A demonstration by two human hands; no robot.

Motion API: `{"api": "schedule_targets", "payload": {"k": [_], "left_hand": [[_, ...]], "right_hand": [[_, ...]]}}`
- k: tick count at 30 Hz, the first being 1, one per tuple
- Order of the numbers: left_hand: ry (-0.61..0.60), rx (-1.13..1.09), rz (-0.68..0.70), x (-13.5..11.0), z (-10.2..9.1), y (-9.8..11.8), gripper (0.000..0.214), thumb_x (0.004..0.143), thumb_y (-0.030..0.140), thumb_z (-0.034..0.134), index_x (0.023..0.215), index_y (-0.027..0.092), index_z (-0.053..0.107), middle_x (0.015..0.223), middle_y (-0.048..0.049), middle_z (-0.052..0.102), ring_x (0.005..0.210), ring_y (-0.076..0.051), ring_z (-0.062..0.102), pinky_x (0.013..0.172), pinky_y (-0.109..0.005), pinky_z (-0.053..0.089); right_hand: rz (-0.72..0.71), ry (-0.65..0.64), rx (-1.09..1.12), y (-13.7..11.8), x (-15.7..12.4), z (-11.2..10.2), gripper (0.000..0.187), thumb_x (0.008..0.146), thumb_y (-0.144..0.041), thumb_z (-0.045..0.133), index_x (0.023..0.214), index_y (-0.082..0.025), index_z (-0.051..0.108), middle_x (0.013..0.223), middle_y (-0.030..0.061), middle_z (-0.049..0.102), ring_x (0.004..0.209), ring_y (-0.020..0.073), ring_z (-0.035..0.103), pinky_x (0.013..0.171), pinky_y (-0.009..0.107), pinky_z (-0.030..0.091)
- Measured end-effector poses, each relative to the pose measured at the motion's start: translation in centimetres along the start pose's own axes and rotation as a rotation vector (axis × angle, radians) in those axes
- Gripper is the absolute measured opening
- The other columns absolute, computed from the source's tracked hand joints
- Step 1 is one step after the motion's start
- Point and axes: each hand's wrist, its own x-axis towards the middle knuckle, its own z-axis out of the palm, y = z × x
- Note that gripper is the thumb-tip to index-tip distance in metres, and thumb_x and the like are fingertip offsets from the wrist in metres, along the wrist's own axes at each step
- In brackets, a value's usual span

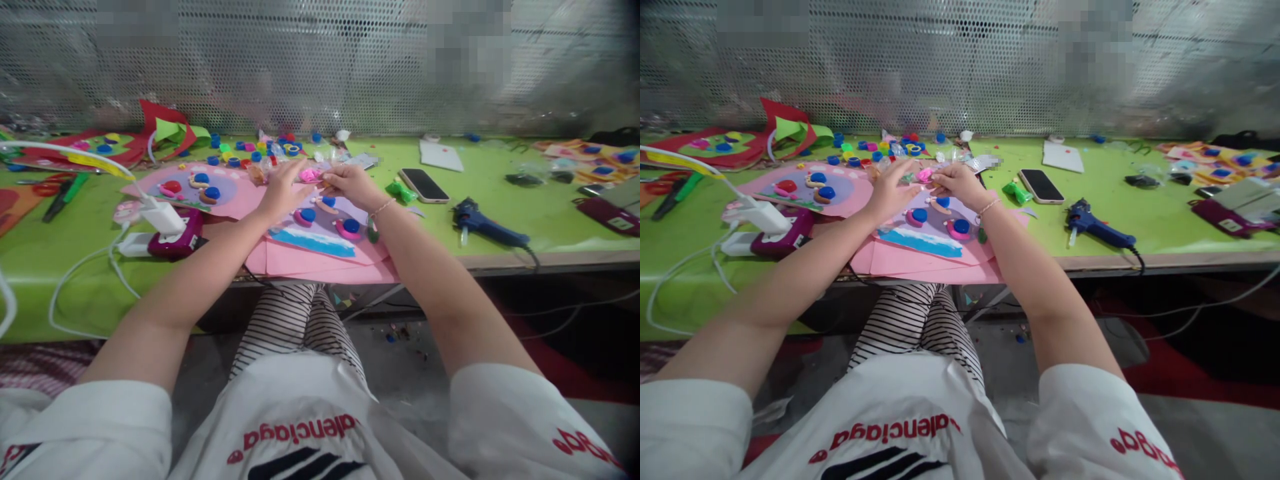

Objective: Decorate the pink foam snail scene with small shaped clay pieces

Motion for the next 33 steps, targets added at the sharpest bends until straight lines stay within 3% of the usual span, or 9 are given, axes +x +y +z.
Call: {"api": "schedule_targets", "payload": {"k": [4,12,17,22,29,33], "left_hand": [[-0.084,0.075,0.042,-0.2,0.0,1.2,0.054,0.074,0.026,0.068,0.124,0.018,0.05,0.131,-0.0135,0.051,0.125,-0.025,0.044,0.107,-0.041,0.032],[-0.076,0.07,0.031,0.0,-0.5,0.6,0.044,0.073,0.024,0.068,0.115,0.014,0.06,0.117,-0.0123,0.062,0.114,-0.024,0.053,0.099,-0.038,0.039],[-0.122,0.023,-0.033,-0.3,-0.6,1.4,0.032,0.075,0.029,0.065,0.105,0.017,0.066,0.097,-0.0076,0.069,0.092,-0.021,0.062,0.085,-0.032,0.046],[-0.123,-0.013,-0.043,-0.5,-0.3,1.7,0.021,0.074,0.025,0.066,0.094,0.019,0.067,0.082,-0.0028,0.067,0.076,-0.016,0.058,0.073,-0.026,0.043],[-0.083,0.005,-0.082,-0.4,-0.5,2.0,0.01,0.071,0.027,0.066,0.072,0.018,0.061,0.061,0.0026,0.052,0.06,-0.012,0.046,0.06,-0.025,0.036],[-0.087,0.0,-0.086,-0.2,-0.5,2.1,0.009,0.071,0.024,0.064,0.068,0.018,0.059,0.06,0.0029,0.051,0.059,-0.011,0.045,0.057,-0.025,0.034]], "right_hand": [[0.009,-0.16,-0.01,0.5,-0.1,1.2,0.012,0.081,-0.026,0.062,0.08,-0.015,0.066,0.066,0.001,0.067,0.06,0.0088,0.063,0.058,0.018,0.055],[0.062,-0.341,0.255,0.0,-0.9,1.6,0.019,0.087,-0.03,0.054,0.091,-0.014,0.065,0.085,0.0051,0.069,0.079,0.0099,0.065,0.071,0.02,0.054],[0.083,-0.368,0.297,-0.7,-1.4,1.6,0.019,0.089,-0.027,0.05,0.096,-0.015,0.063,0.085,0.004,0.067,0.074,0.009,0.062,0.068,0.021,0.054],[0.069,-0.384,0.313,-0.8,-1.6,2.1,0.024,0.092,-0.02,0.04,0.097,-0.013,0.062,0.082,0.0043,0.066,0.067,0.008,0.06,0.065,0.021,0.053],[0.076,-0.39,0.338,-0.7,-1.5,2.0,0.012,0.086,-0.023,0.054,0.085,-0.014,0.063,0.083,0.0037,0.067,0.076,0.011,0.063,0.078,0.027,0.053],[0.052,-0.448,0.355,-0.3,-1.2,1.6,0.016,0.087,-0.024,0.051,0.091,-0.014,0.063,0.087,0.0051,0.068,0.082,0.0131,0.065,0.08,0.029,0.053]]}}
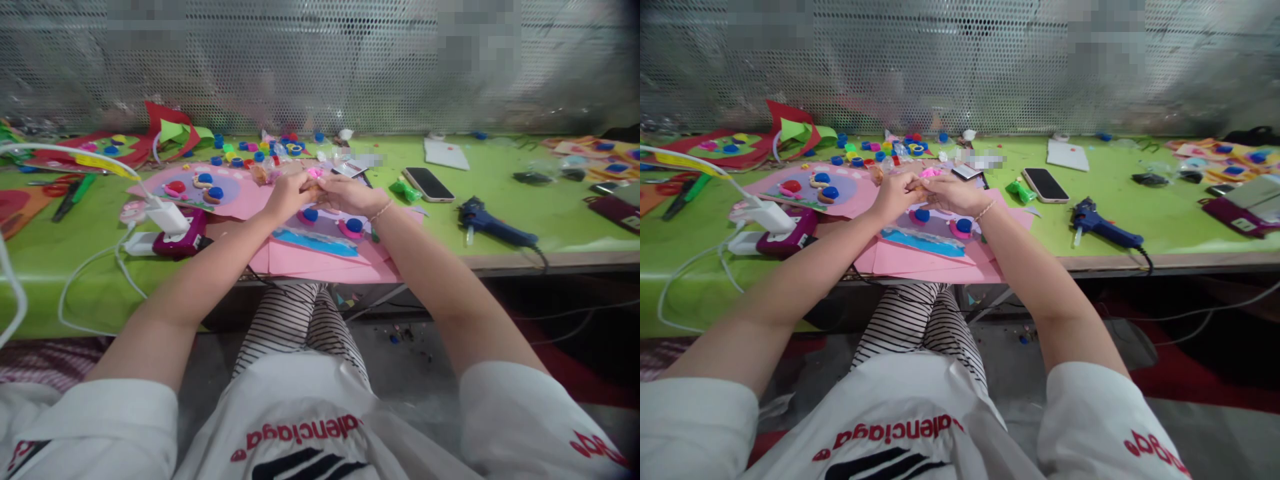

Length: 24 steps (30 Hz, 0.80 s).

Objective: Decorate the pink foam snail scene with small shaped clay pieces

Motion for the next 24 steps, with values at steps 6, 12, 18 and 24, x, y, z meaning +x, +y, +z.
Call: {"api": "schedule_targets", "payload": {"k": [6,12,18,24], "left_hand": [[-0.035,-0.022,-0.053,0.3,-0.3,0.0,0.005,0.07,0.017,0.059,0.065,0.017,0.058,0.059,0.0024,0.053,0.059,-0.012,0.047,0.056,-0.025,0.034],[-0.046,-0.115,-0.065,0.6,-0.6,-0.1,0.017,0.064,0.007,0.053,0.052,0.017,0.046,0.053,0.0037,0.048,0.057,-0.011,0.046,0.053,-0.023,0.034],[-0.087,-0.323,-0.093,0.8,-0.5,-0.5,0.017,0.073,0.017,0.058,0.058,0.016,0.052,0.053,0.0029,0.052,0.051,-0.008,0.049,0.049,-0.021,0.038],[-0.13,-0.59,-0.273,0.8,-0.6,-0.6,0.028,0.065,0.037,0.075,0.066,0.013,0.061,0.06,-0.002,0.063,0.056,-0.011,0.06,0.058,-0.025,0.05]], "right_hand": [[0.036,-0.005,-0.021,-0.2,0.0,0.2,0.021,0.09,-0.028,0.046,0.095,-0.015,0.061,0.095,0.0078,0.068,0.088,0.0144,0.066,0.082,0.03,0.053],[0.047,0.059,-0.061,-0.6,0.0,0.8,0.019,0.088,-0.029,0.051,0.092,-0.014,0.061,0.084,0.0067,0.069,0.074,0.014,0.068,0.069,0.026,0.055],[0.032,0.013,-0.111,-0.8,-0.1,0.7,0.024,0.086,-0.034,0.055,0.089,-0.011,0.062,0.083,0.0083,0.07,0.07,0.0138,0.068,0.06,0.022,0.054],[0.022,0.005,-0.137,-1.2,-0.6,-0.2,0.028,0.088,-0.034,0.052,0.078,-0.011,0.063,0.078,0.0084,0.07,0.067,0.0115,0.065,0.063,0.021,0.053]]}}
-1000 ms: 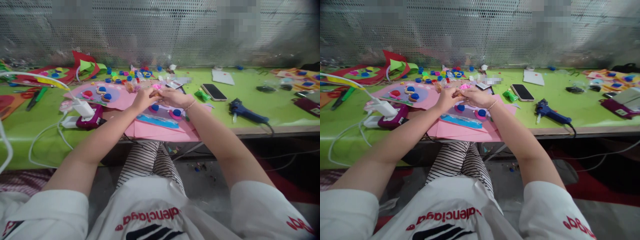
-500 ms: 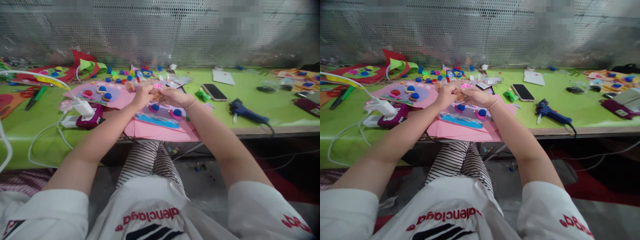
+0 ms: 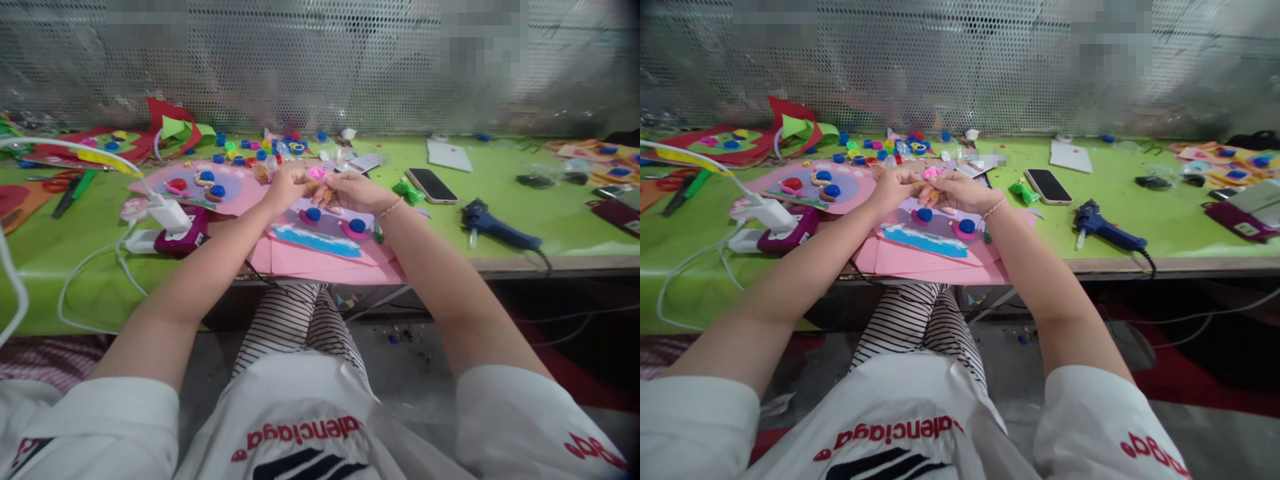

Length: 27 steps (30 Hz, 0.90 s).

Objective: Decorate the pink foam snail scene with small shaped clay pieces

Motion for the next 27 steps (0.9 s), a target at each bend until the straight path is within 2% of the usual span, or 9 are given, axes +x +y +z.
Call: {"api": "schedule_targets", "payload": {"k": [4,8,11,15,18,21,24,27], "left_hand": [[0.055,-0.072,-0.113,-0.2,-0.5,0.1,0.026,0.063,0.032,0.077,0.069,0.011,0.063,0.063,-0.0039,0.066,0.058,-0.012,0.064,0.062,-0.027,0.053],[0.077,-0.146,-0.162,-0.4,-0.5,0.1,0.025,0.066,0.03,0.075,0.071,0.01,0.062,0.064,-0.0035,0.067,0.059,-0.012,0.065,0.064,-0.027,0.054],[0.077,-0.188,-0.186,-0.4,-0.1,0.1,0.025,0.068,0.031,0.074,0.074,0.01,0.062,0.068,-0.0035,0.068,0.061,-0.012,0.066,0.066,-0.026,0.054],[0.118,-0.238,-0.219,-0.4,0.1,0.2,0.019,0.073,0.023,0.07,0.084,0.012,0.059,0.072,-0.0025,0.068,0.065,-0.012,0.067,0.068,-0.026,0.054],[0.117,-0.297,-0.216,-0.4,0.1,0.2,0.024,0.077,0.019,0.064,0.099,0.015,0.057,0.083,-0.0035,0.068,0.07,-0.013,0.067,0.069,-0.026,0.053],[0.098,-0.328,-0.186,-0.5,0.2,0.2,0.02,0.08,0.016,0.058,0.101,0.015,0.058,0.092,-0.0047,0.066,0.075,-0.012,0.067,0.071,-0.026,0.053],[0.107,-0.333,-0.172,-0.5,0.2,0.0,0.014,0.08,0.01,0.054,0.091,0.013,0.06,0.091,-0.004,0.066,0.072,-0.01,0.065,0.073,-0.027,0.052],[0.121,-0.316,-0.178,-0.4,0.2,-0.1,0.01,0.079,0.009,0.055,0.085,0.012,0.061,0.084,-0.0034,0.066,0.066,-0.008,0.062,0.072,-0.026,0.051]], "right_hand": [[-0.035,0.14,0.064,0.1,-0.1,-1.6,0.032,0.091,-0.029,0.047,0.07,-0.01,0.062,0.066,0.0052,0.065,0.06,0.0091,0.062,0.059,0.019,0.051],[-0.047,0.281,0.126,0.1,-0.2,-2.6,0.031,0.093,-0.025,0.04,0.074,-0.013,0.061,0.072,0.0029,0.066,0.06,0.0072,0.061,0.06,0.019,0.052],[-0.048,0.282,0.125,0.2,-0.1,-2.5,0.026,0.092,-0.019,0.04,0.082,-0.013,0.063,0.082,0.0044,0.067,0.066,0.0078,0.064,0.063,0.019,0.053],[-0.047,0.275,0.135,0.2,-0.1,-2.1,0.022,0.089,-0.012,0.041,0.097,-0.014,0.062,0.083,0.0034,0.067,0.072,0.0093,0.066,0.066,0.021,0.054],[-0.016,0.253,0.146,0.2,-0.2,-2.1,0.03,0.089,-0.01,0.041,0.113,-0.019,0.055,0.085,0.002,0.067,0.076,0.0106,0.067,0.066,0.022,0.055],[0.006,0.21,0.17,0.2,-0.2,-2.2,0.034,0.092,-0.017,0.039,0.125,-0.025,0.045,0.087,0.0017,0.068,0.076,0.0115,0.068,0.065,0.023,0.055],[0.016,0.182,0.194,0.3,-0.1,-2.3,0.03,0.094,-0.023,0.036,0.123,-0.023,0.046,0.088,0.0026,0.069,0.076,0.012,0.068,0.065,0.024,0.056],[0.007,0.226,0.2,0.3,0.1,-2.2,0.027,0.095,-0.023,0.033,0.108,-0.016,0.056,0.087,0.0051,0.069,0.078,0.0118,0.068,0.068,0.023,0.056]]}}
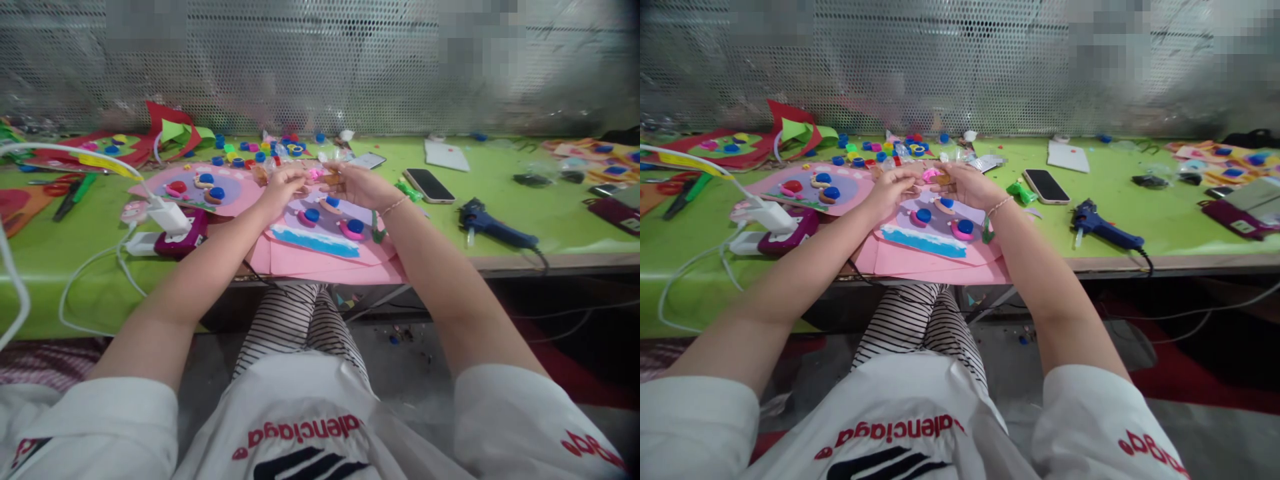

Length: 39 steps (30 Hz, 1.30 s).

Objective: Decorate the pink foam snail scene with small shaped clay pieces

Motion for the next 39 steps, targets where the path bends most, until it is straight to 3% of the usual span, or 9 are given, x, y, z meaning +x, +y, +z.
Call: {"api": "schedule_targets", "payload": {"k": [4,12,19,22,26,29,32,35,39], "left_hand": [[0.028,-0.004,0.012,0.3,-0.1,-0.1,0.003,0.078,0.016,0.06,0.078,0.012,0.06,0.071,-0.0002,0.063,0.06,-0.006,0.058,0.066,-0.023,0.05],[0.093,0.073,0.072,0.7,-0.5,-0.5,0.022,0.077,0.032,0.064,0.067,0.014,0.056,0.054,0.0037,0.055,0.045,-0.004,0.051,0.045,-0.015,0.04],[0.099,0.133,0.078,0.6,-0.5,-0.2,0.032,0.07,0.04,0.07,0.061,0.014,0.054,0.047,0.0046,0.052,0.037,-0.004,0.045,0.039,-0.016,0.036],[0.113,0.181,0.068,0.5,-0.4,-0.1,0.036,0.07,0.048,0.067,0.068,0.014,0.055,0.046,0.0044,0.052,0.034,-0.004,0.043,0.037,-0.017,0.033],[0.101,0.269,0.111,0.3,-0.1,-0.2,0.046,0.064,0.049,0.072,0.089,0.015,0.054,0.061,0.002,0.06,0.047,-0.007,0.054,0.048,-0.018,0.042],[0.105,0.354,0.286,0.1,0.3,-0.3,0.056,0.058,0.043,0.078,0.099,0.017,0.05,0.085,-0.0039,0.063,0.078,-0.014,0.062,0.067,-0.022,0.047],[0.132,0.494,0.425,-0.1,0.4,-0.3,0.059,0.057,0.035,0.08,0.105,0.019,0.049,0.108,-0.0087,0.059,0.101,-0.019,0.057,0.083,-0.026,0.045],[0.148,0.588,0.424,-0.3,0.2,-0.2,0.058,0.055,0.029,0.08,0.104,0.018,0.051,0.11,-0.0084,0.058,0.103,-0.02,0.055,0.089,-0.029,0.042],[0.099,0.605,0.385,-0.7,0.2,0.0,0.041,0.06,0.024,0.073,0.098,0.017,0.059,0.099,-0.0056,0.064,0.091,-0.017,0.059,0.08,-0.026,0.045]], "right_hand": [[-0.02,0.108,-0.013,-0.1,0.0,0.3,0.032,0.096,-0.021,0.031,0.091,-0.01,0.061,0.084,0.0087,0.07,0.08,0.0106,0.068,0.071,0.019,0.056],[-0.053,0.104,-0.062,-0.1,0.1,0.2,0.022,0.088,-0.003,0.042,0.095,-0.007,0.063,0.083,0.0088,0.071,0.076,0.0086,0.069,0.067,0.013,0.056],[-0.065,0.07,-0.041,0.1,0.2,-0.1,0.046,0.085,0.002,0.04,0.127,-0.017,0.045,0.083,0.0025,0.071,0.074,0.0066,0.069,0.065,0.012,0.055],[-0.051,0.09,-0.022,0.0,0.1,0.3,0.044,0.088,-0.001,0.037,0.129,-0.018,0.041,0.083,0.0025,0.071,0.075,0.006,0.069,0.067,0.012,0.055],[-0.079,0.053,0.001,-0.4,-0.5,1.4,0.029,0.093,-0.015,0.035,0.118,-0.019,0.049,0.094,0.0038,0.069,0.083,0.0091,0.067,0.074,0.021,0.056],[-0.084,-0.092,0.0,-0.5,-1.0,2.5,0.031,0.095,-0.027,0.03,0.116,-0.022,0.051,0.108,0.0028,0.065,0.091,0.0115,0.064,0.079,0.029,0.055],[-0.079,-0.229,-0.025,-0.2,-1.1,3.7,0.035,0.095,-0.032,0.027,0.115,-0.021,0.054,0.116,0.0037,0.062,0.1,0.0126,0.06,0.084,0.031,0.052],[-0.111,-0.252,-0.057,0.4,-1.0,4.8,0.03,0.093,-0.031,0.036,0.106,-0.018,0.06,0.118,0.0049,0.06,0.104,0.012,0.058,0.093,0.028,0.047],[-0.187,-0.249,-0.206,0.6,-1.1,5.4,0.026,0.088,-0.031,0.047,0.102,-0.017,0.064,0.112,0.004,0.063,0.101,0.0112,0.058,0.096,0.026,0.043]]}}
